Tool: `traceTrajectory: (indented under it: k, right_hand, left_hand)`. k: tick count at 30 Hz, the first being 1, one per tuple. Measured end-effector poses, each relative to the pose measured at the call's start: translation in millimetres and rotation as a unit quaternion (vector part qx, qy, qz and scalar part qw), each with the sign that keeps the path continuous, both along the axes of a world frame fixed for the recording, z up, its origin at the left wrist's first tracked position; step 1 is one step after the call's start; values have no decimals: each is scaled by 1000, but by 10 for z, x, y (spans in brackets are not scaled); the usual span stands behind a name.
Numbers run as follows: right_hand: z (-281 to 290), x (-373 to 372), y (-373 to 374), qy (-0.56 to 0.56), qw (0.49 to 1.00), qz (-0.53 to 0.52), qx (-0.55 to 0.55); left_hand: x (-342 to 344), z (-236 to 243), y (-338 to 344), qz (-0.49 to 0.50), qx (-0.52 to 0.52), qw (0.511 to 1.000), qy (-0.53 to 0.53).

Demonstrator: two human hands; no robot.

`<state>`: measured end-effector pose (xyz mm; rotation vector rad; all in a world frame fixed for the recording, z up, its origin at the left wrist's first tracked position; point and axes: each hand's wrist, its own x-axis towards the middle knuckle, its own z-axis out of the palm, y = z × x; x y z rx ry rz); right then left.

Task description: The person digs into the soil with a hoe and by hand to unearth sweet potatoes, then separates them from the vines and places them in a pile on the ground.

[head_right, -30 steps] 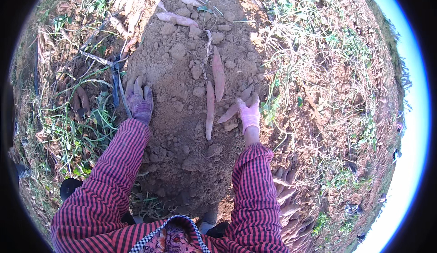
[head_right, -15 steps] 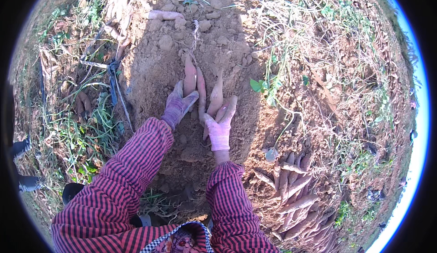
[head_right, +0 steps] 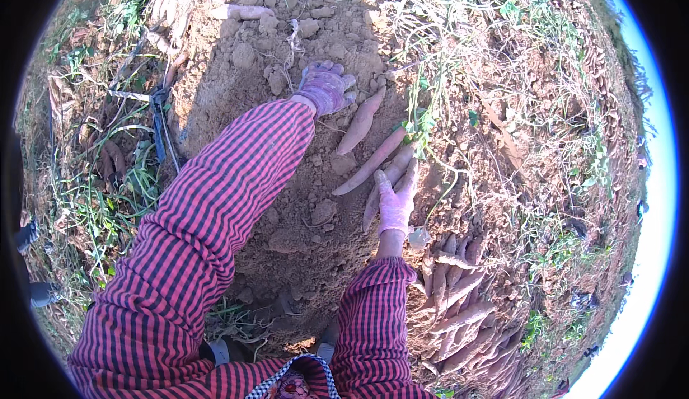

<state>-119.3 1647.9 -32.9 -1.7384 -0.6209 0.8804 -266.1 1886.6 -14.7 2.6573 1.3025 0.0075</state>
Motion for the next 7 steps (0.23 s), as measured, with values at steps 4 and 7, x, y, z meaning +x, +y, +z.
traceTrajectory:
  k: [4,7]
  right_hand:
    - [277,-14,-37,-236,938,9,-253]
    - [481,-281,-118,-367,892,0,-264]
  left_hand:
    - [-251,144,-397,8,-119,992,38]
    - [-824,284,-831,14,-162,985,55]
